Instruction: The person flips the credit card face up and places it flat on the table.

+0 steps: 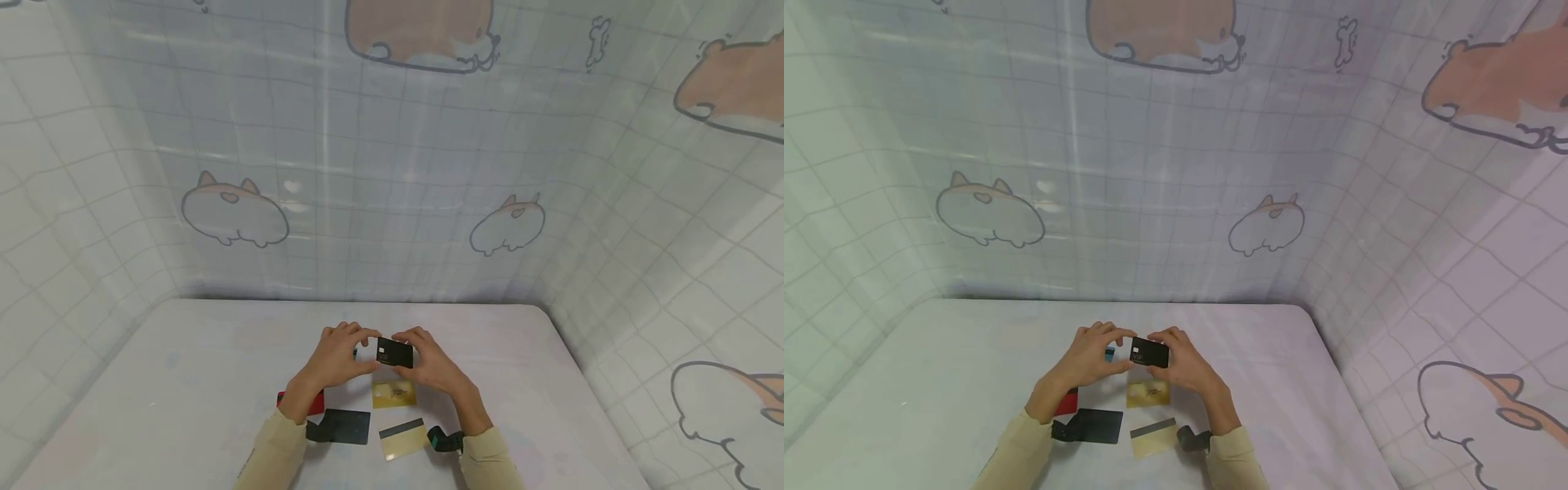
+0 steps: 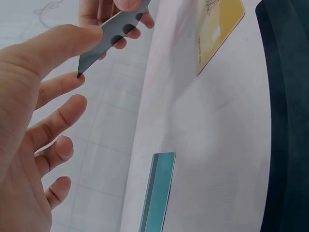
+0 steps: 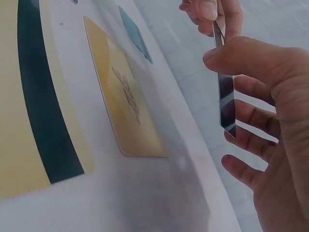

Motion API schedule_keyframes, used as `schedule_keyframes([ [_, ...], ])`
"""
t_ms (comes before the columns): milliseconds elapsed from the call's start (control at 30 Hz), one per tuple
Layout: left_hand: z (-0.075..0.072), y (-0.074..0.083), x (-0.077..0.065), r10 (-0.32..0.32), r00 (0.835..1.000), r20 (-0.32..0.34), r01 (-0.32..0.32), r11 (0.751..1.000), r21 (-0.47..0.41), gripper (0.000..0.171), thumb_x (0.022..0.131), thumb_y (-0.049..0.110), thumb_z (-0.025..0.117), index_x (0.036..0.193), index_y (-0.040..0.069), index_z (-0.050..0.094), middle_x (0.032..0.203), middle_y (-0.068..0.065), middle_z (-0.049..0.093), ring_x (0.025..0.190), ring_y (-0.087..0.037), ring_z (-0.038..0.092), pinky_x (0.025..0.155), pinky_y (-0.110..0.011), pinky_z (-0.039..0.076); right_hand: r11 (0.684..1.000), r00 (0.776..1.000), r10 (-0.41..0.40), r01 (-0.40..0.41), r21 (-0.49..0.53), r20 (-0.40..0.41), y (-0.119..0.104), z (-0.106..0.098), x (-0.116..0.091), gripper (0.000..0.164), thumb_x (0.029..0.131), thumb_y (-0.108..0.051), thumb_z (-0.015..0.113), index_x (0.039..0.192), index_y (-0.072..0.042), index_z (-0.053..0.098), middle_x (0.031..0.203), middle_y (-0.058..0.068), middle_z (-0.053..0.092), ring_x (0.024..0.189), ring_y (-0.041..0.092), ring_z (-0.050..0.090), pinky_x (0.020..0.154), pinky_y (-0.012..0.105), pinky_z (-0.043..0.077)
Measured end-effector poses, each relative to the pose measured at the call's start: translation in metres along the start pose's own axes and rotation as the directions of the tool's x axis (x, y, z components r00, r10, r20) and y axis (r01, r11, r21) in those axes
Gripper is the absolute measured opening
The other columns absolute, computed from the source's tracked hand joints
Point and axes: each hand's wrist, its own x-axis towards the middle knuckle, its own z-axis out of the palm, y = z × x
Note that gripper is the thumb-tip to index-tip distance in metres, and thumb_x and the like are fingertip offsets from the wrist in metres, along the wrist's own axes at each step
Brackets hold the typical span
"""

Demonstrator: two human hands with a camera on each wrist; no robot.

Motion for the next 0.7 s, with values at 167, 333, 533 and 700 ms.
schedule_keyframes([
  [167,-0.0011,-0.0018,0.0003,0.014,1.0,0.002,-0.014,1.0,0.009,0.058,0.081,0.055,0.079,0.131,0.031,0.063,0.101,0.002,0.064,0.1,-0.019,0.055,0.089,-0.053,0.04,1.0,1.0,0.025,-0.025,-0.012,0.002,0.0039,0.0015,0.001,0.057,0.086,-0.037,0.078,0.137,-0.02,0.058,0.126,-0.003,0.053,0.113,0.016,0.052,0.093,0.042,0.048],
  [333,-0.0006,-0.0041,0.0011,0.009,1.0,0.008,-0.009,1.0,0.02,0.058,0.081,0.057,0.078,0.131,0.031,0.063,0.1,0.003,0.064,0.1,-0.019,0.055,0.09,-0.053,0.041,0.999,0.999,0.043,-0.043,-0.009,0.015,0.0055,0.002,0.0025,0.059,0.085,-0.037,0.079,0.137,-0.02,0.059,0.126,-0.003,0.052,0.112,0.016,0.051,0.092,0.042,0.048],
  [533,-0.0002,-0.0074,0.0019,0.001,1.0,0.031,-0.002,1.0,0.018,0.057,0.081,0.056,0.078,0.13,0.031,0.064,0.1,0.002,0.064,0.098,-0.019,0.054,0.09,-0.054,0.04,0.998,0.999,0.047,-0.046,-0.036,0.028,0.0072,0.0028,0.0042,0.058,0.085,-0.037,0.079,0.137,-0.018,0.06,0.123,-0.003,0.051,0.11,0.016,0.051,0.09,0.038,0.048],
  [700,-0.002,-0.009,0.0024,-0.006,0.999,0.046,0.006,1.0,0.004,0.056,0.082,0.055,0.078,0.13,0.03,0.064,0.101,0.002,0.064,0.099,-0.02,0.054,0.092,-0.055,0.039,0.998,0.999,0.041,-0.039,-0.054,0.026,0.0085,0.0031,0.0052,0.058,0.085,-0.04,0.079,0.136,-0.018,0.061,0.122,-0.002,0.052,0.112,0.018,0.051,0.092,0.041,0.048],
])
